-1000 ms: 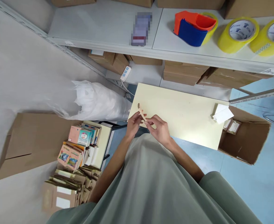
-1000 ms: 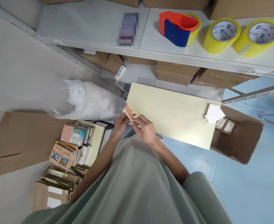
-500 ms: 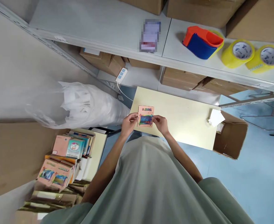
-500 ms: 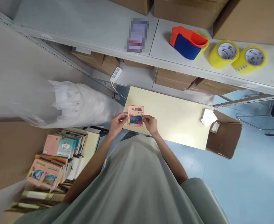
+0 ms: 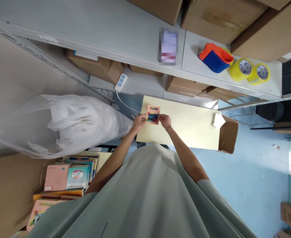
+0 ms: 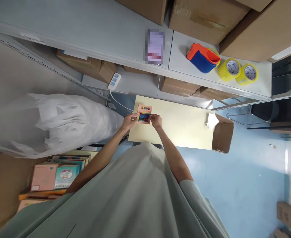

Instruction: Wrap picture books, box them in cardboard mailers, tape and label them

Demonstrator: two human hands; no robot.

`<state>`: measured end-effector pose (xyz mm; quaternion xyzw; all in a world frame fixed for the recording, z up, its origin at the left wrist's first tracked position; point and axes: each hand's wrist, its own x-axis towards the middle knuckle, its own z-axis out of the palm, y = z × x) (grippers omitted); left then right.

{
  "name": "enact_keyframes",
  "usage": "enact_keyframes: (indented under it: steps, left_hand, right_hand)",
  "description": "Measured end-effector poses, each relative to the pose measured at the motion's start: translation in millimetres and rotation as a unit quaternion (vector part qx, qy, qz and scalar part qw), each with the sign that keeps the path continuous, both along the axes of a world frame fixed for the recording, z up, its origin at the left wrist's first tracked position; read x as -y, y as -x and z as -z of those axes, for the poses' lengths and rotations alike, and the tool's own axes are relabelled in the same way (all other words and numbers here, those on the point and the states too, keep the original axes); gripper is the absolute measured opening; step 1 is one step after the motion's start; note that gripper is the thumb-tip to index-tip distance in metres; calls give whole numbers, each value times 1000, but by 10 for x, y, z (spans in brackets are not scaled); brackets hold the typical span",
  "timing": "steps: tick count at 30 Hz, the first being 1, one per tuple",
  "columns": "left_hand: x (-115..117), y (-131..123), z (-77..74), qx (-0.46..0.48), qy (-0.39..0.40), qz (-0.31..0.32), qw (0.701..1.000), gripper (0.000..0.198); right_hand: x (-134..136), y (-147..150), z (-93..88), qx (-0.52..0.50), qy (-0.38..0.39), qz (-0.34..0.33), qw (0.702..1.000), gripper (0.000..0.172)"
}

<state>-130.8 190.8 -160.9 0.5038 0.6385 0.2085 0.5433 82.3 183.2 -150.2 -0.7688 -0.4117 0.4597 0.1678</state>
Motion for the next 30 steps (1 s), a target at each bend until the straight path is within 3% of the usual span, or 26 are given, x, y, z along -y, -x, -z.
enact_keyframes:
  steps: [3, 6, 10, 15, 19, 23, 27, 30]
  left_hand:
    - [-73, 44, 35, 11, -12, 15, 1000, 33]
    - [-44, 109, 35, 24, -16, 17, 999, 34]
    - [110, 327, -30, 49, 1, -5, 999, 44]
    - [381, 763, -174, 97, -46, -17, 994, 36]
    - [616, 1085, -361, 135, -87, -37, 986, 40]
    - [811, 1395, -678, 139, -127, -65, 980, 47]
    - [896, 1791, -968, 84, -177, -108, 975, 43]
    - [875, 2150, -1044, 7, -198, -140, 970, 38]
  right_hand:
    - [-74, 74, -13, 16, 6, 10, 1000, 38]
    - [-51, 179, -37, 13, 9, -4, 1000, 30]
    - [74, 379, -94, -7, 1, -33, 999, 17]
    - [235, 611, -217, -29, -21, -60, 998, 16]
    - [265, 768, -346, -64, -50, -77, 994, 18]
    - [202, 996, -540, -100, -88, -112, 985, 33]
    - [129, 1309, -803, -124, -127, -164, 970, 44]
    - [116, 1554, -1004, -138, -147, -201, 959, 46]
